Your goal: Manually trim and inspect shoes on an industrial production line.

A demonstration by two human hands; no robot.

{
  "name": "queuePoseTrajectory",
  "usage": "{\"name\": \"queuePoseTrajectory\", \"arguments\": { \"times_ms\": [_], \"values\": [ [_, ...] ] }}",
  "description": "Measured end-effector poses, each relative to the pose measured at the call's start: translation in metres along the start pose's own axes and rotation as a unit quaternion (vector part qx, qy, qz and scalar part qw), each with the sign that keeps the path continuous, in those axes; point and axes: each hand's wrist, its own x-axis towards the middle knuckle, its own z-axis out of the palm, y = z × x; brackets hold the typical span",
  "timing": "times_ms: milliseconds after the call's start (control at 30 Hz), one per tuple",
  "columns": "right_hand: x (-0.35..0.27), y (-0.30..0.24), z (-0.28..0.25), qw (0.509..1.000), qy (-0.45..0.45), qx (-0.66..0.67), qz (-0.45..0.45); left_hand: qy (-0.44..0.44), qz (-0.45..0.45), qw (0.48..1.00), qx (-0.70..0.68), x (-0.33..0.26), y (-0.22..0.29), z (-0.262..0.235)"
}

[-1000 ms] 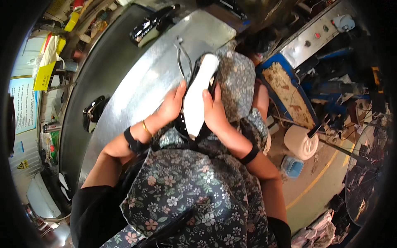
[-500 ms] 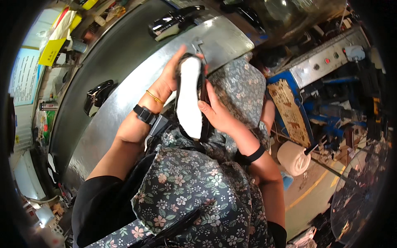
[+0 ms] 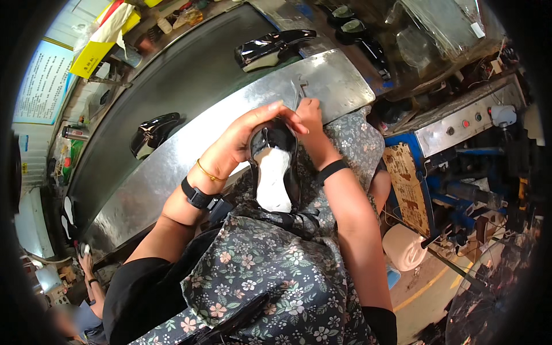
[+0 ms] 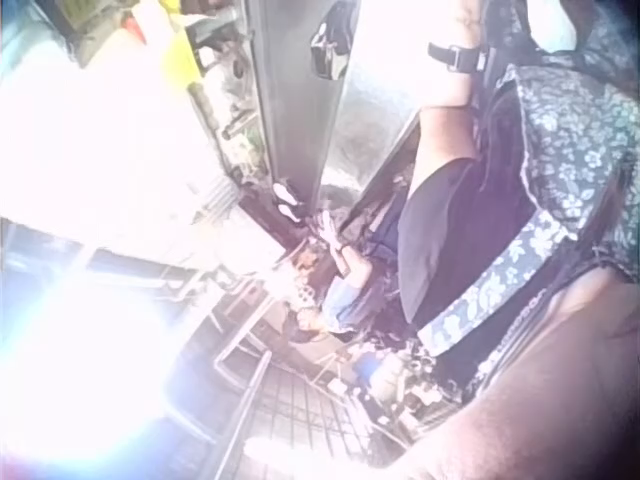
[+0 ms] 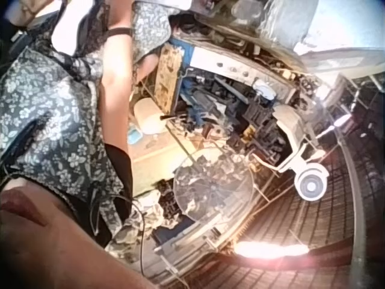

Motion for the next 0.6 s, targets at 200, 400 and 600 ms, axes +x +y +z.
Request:
{"name": "queuePoseTrajectory", "arguments": {
  "times_ms": [200,400,600],
  "values": [
    [-0.071,0.011,-0.116,0.778,-0.033,0.621,0.088,-0.018,-0.045,0.998,-0.031,0.007,-0.010,0.006],
    [-0.212,-0.001,-0.210,0.819,-0.023,0.574,-0.003,-0.020,-0.120,0.993,0.003,0.040,-0.030,0.033],
    [-0.262,-0.049,-0.202,0.839,-0.130,0.527,0.036,-0.034,-0.166,0.985,-0.029,0.058,-0.040,0.028]
  ]
}}
